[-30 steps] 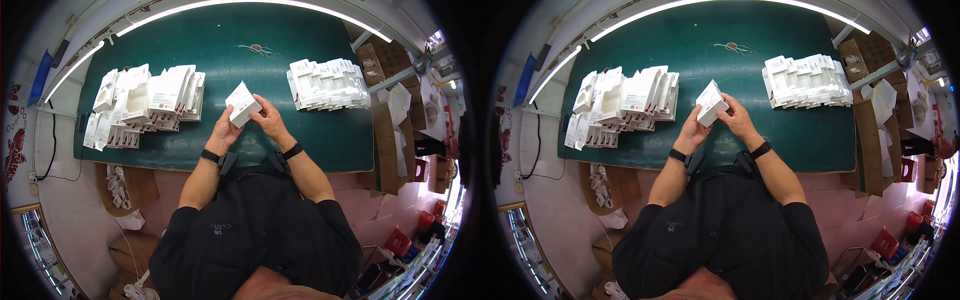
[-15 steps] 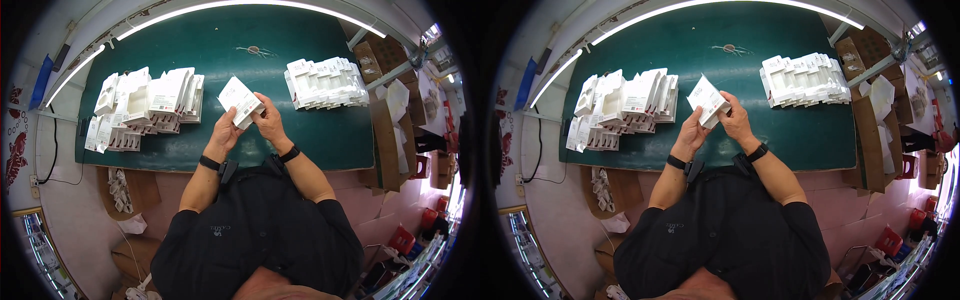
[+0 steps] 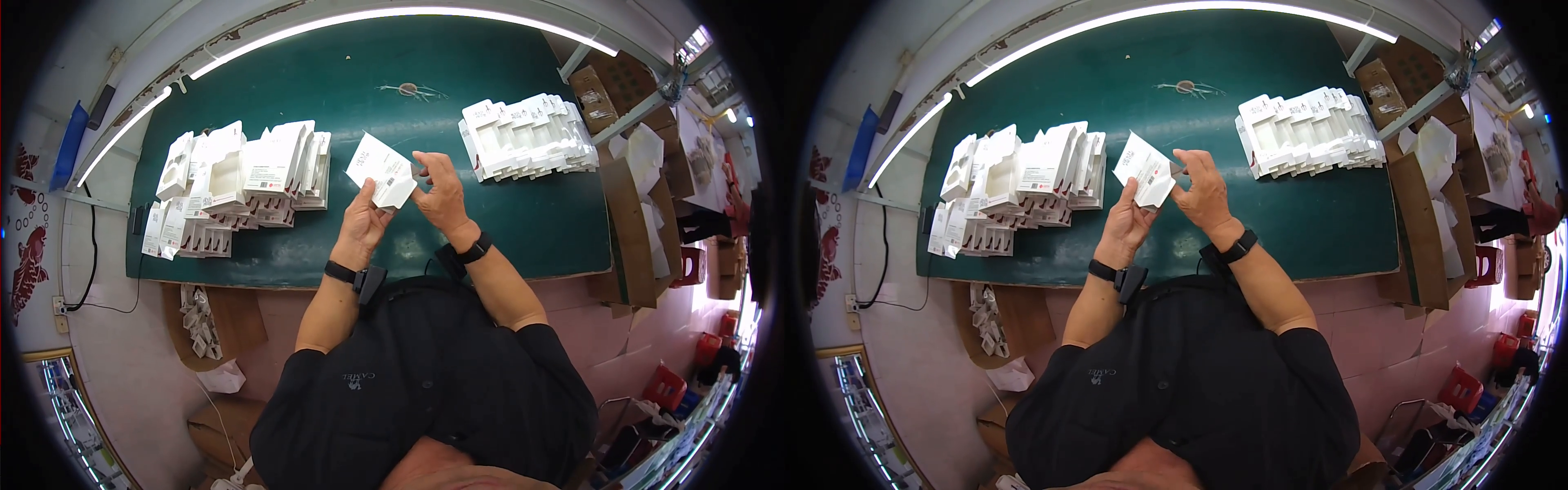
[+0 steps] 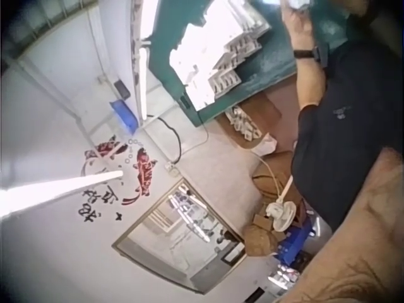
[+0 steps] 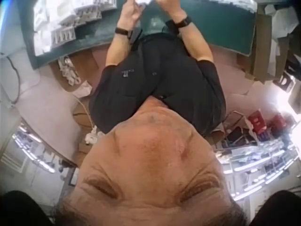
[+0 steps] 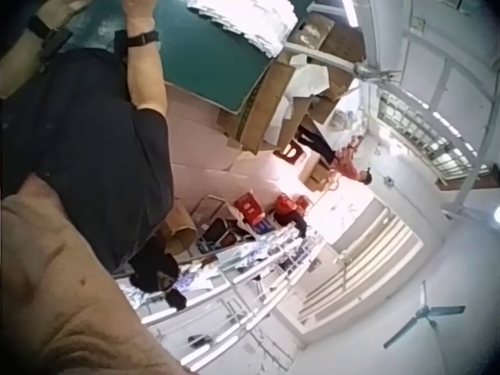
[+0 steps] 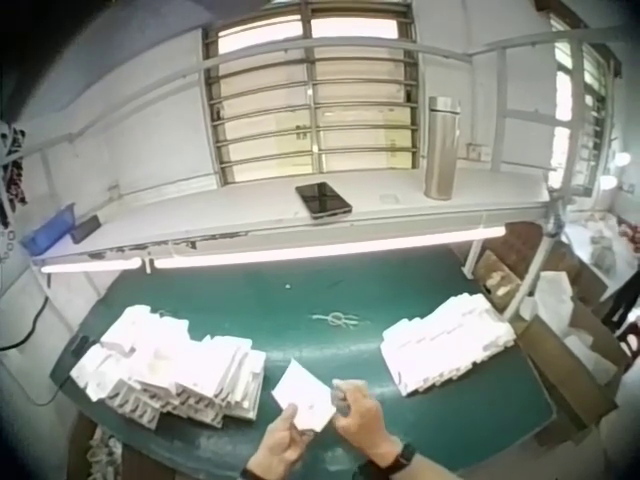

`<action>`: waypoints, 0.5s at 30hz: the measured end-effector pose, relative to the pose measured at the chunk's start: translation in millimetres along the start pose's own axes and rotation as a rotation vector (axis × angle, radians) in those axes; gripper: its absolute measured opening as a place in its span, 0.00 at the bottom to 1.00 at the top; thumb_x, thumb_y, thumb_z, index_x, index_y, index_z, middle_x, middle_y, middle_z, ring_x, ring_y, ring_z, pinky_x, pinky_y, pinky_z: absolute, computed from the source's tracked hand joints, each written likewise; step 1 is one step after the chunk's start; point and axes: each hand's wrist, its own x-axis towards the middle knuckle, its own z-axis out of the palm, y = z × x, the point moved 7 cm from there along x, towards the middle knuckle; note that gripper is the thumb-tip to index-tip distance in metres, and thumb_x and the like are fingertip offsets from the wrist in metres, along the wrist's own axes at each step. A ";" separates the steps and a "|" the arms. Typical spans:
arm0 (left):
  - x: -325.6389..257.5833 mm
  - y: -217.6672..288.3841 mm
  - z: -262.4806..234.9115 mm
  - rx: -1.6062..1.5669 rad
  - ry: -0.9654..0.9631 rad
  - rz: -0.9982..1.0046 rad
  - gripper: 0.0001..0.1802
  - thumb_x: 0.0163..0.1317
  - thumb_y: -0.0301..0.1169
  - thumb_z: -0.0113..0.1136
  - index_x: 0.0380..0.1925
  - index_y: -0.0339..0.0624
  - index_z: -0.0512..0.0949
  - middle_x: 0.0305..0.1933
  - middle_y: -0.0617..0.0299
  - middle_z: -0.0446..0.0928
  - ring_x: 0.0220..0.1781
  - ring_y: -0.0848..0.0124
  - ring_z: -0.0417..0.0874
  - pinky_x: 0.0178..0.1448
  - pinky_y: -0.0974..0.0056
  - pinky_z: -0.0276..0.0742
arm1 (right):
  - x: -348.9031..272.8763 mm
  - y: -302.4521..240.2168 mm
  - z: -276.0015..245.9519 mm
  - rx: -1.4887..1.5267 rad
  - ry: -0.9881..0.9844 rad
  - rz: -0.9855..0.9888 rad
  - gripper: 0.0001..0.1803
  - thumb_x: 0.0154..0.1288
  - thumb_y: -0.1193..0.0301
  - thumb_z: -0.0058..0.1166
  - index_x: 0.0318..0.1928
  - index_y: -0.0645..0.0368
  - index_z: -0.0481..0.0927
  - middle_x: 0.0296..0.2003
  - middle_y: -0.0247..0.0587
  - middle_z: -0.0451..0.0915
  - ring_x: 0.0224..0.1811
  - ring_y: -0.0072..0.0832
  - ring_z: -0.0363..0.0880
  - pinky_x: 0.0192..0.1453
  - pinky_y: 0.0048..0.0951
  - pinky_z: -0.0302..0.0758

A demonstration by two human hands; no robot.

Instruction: The person picks up white boxes one at a time from a stack, folds the flaps by hand, and places them into a separate pile.

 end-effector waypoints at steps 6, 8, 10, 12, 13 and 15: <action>-5.1 -1.0 -3.2 0.099 0.106 0.021 0.26 0.72 0.46 0.59 0.61 0.40 0.70 0.55 0.55 0.79 0.55 0.59 0.84 0.56 0.54 0.82 | -1.9 -5.2 -9.3 -0.194 0.185 -0.240 0.15 0.59 0.76 0.66 0.47 0.58 0.81 0.37 0.41 0.82 0.34 0.33 0.83 0.37 0.30 0.80; -5.7 -0.3 -3.7 0.112 0.095 0.002 0.27 0.71 0.46 0.60 0.60 0.40 0.70 0.55 0.54 0.79 0.55 0.57 0.83 0.57 0.53 0.82 | -0.3 1.4 -12.4 -0.140 0.194 -0.172 0.14 0.59 0.75 0.66 0.46 0.59 0.81 0.35 0.40 0.82 0.33 0.33 0.83 0.37 0.30 0.80; -7.2 -2.3 -2.9 0.096 0.098 -0.003 0.27 0.71 0.46 0.60 0.60 0.40 0.70 0.55 0.55 0.79 0.56 0.58 0.83 0.57 0.53 0.82 | 2.3 10.4 -14.8 -0.032 0.212 -0.039 0.12 0.60 0.75 0.65 0.44 0.61 0.82 0.32 0.38 0.83 0.32 0.33 0.84 0.37 0.30 0.80; -8.8 -5.0 -2.6 0.064 0.101 -0.016 0.27 0.71 0.46 0.60 0.61 0.40 0.70 0.55 0.55 0.78 0.57 0.58 0.82 0.57 0.52 0.82 | 4.3 21.7 -9.3 0.067 0.181 0.075 0.12 0.61 0.76 0.64 0.46 0.61 0.81 0.34 0.38 0.83 0.34 0.30 0.84 0.37 0.29 0.80; -9.3 -5.8 -4.6 0.063 0.104 -0.017 0.27 0.71 0.46 0.60 0.61 0.40 0.70 0.55 0.55 0.78 0.57 0.58 0.82 0.57 0.52 0.82 | 2.7 31.6 -4.8 0.163 0.148 0.189 0.13 0.63 0.77 0.62 0.48 0.61 0.81 0.37 0.37 0.83 0.36 0.27 0.84 0.38 0.29 0.80; -4.7 -6.8 -5.3 0.045 0.086 -0.024 0.27 0.72 0.46 0.59 0.61 0.39 0.69 0.56 0.55 0.78 0.58 0.59 0.82 0.58 0.51 0.81 | -3.6 46.4 4.3 0.259 0.117 0.305 0.14 0.64 0.79 0.61 0.50 0.61 0.80 0.39 0.36 0.84 0.38 0.24 0.84 0.39 0.28 0.80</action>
